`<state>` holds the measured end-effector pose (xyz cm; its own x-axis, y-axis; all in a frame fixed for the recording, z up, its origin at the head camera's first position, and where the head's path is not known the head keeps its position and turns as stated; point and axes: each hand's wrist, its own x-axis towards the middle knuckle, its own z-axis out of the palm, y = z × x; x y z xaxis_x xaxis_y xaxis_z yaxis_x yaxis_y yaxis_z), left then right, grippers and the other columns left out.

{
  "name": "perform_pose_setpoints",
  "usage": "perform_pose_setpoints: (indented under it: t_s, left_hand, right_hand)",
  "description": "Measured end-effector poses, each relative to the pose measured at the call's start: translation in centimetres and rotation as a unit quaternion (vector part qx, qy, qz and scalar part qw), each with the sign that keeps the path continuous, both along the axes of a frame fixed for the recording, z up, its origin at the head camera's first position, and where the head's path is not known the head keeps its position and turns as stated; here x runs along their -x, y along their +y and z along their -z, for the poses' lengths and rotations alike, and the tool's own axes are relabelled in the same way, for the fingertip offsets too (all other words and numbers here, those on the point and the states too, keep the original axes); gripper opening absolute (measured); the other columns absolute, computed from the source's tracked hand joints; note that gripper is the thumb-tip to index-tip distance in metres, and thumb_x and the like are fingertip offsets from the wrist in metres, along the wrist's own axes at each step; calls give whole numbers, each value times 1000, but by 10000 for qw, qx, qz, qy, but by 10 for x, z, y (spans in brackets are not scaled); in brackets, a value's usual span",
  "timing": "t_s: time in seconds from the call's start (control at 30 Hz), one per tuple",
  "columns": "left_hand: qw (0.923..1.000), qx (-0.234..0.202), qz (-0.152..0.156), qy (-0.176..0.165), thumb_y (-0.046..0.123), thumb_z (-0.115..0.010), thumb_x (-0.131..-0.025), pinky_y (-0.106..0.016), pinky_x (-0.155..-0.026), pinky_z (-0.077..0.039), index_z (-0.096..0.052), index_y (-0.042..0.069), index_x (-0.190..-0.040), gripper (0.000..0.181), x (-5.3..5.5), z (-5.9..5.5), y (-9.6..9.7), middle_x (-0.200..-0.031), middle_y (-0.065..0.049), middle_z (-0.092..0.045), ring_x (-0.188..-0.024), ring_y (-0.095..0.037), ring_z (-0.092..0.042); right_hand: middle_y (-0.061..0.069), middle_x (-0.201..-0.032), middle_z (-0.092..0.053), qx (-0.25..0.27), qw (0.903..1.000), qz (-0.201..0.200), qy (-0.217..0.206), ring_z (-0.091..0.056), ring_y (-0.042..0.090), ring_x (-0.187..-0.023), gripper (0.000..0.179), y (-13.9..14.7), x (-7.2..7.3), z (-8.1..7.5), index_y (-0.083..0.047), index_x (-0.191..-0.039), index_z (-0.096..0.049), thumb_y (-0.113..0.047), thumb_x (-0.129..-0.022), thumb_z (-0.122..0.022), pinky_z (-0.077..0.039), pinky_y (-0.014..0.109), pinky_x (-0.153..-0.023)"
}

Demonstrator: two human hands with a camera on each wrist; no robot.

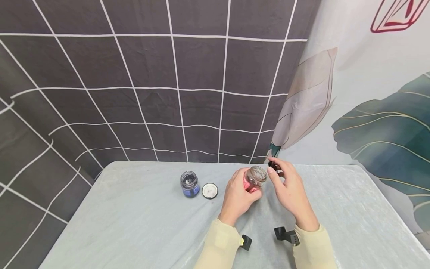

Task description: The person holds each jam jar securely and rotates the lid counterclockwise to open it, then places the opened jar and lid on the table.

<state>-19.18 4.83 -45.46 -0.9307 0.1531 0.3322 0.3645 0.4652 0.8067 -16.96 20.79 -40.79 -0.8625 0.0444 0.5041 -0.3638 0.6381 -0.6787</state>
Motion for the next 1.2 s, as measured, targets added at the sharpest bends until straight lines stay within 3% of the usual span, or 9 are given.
perform_pose_setpoints:
  t_s: [0.67,0.93,1.2]
  left_hand:
    - [9999,-63,-116,75,21,-81,-72,-33,-86,-52,-63,17,-125,56,3,3,-4,-112,2,-66,-99,-14,-64]
    - [9998,-160,-117,41,21,-82,-73,-33,-87,-52,-63,16,-126,56,3,3,-5,-111,2,-67,-99,-14,-64]
    - [9996,-214,-182,5,22,-83,-72,-33,-85,-53,-64,17,-124,55,5,4,-8,-108,3,-70,-96,-12,-65]
  right_hand:
    - [19,-120,-58,-118,9992,37,-373,-58,30,-108,38,2,-1,2,-2,-138,-56,-18,-104,-55,-44,21,-88]
    - [24,-119,-55,-97,9984,-51,-559,-57,37,-109,40,1,0,3,3,-138,-53,-14,-102,-55,-50,52,-90]
    - [25,-124,-53,-58,9970,-73,-762,-57,36,-111,41,0,0,2,3,-140,-51,-13,-102,-56,-49,54,-93]
